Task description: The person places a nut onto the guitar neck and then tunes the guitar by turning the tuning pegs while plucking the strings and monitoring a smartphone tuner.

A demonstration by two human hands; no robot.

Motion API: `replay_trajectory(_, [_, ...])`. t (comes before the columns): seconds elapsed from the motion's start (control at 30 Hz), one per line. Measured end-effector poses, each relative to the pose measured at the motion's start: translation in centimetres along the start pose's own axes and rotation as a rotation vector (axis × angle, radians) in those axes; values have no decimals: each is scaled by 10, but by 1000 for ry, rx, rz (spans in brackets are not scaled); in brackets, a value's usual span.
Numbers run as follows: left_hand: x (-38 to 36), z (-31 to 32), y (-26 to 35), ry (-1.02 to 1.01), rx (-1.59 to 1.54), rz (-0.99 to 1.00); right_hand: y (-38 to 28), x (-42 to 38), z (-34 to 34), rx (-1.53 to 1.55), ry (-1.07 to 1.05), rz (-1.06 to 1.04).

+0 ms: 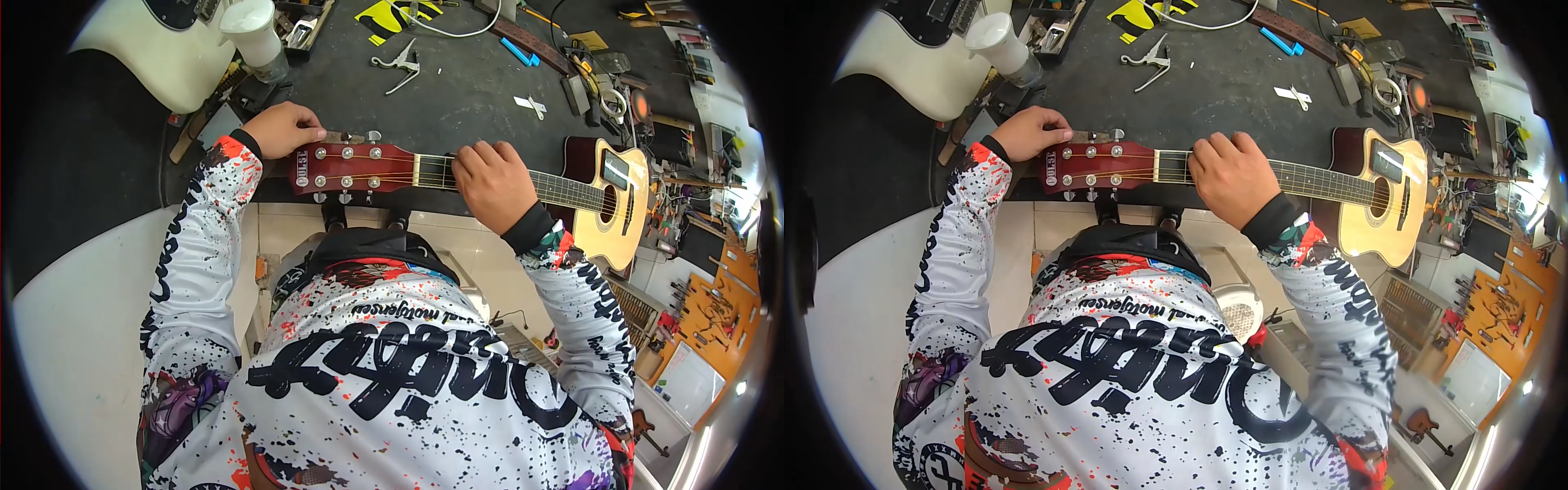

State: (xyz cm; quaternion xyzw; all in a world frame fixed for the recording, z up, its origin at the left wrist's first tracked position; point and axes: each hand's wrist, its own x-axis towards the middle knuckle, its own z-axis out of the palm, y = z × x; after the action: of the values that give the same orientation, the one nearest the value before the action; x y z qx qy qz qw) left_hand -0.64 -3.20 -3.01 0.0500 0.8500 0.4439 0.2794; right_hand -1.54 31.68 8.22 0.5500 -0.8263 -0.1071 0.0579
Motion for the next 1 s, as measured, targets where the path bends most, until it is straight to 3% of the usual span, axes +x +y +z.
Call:
replay_trajectory(0.3, [-1,0,-2,27,15,49,-6,10,5,77,15,79])
replay_trajectory(0.37, [-1,0,-4,33,9,60,-9,15,7,291,158,181])
replay_trajectory(0.5, [1,0,-5,26,-6,61,-15,23,7,360,124,209])
replay_trajectory(0.7, [-1,1,-5,35,13,73,-17,30,11,157,33,133])
replay_trajectory(0.77, [-1,1,-4,37,18,75,-16,32,9,68,50,18])
replay_trajectory(1.0, [-1,4,-5,63,34,82,-23,30,11,-3,47,-3])
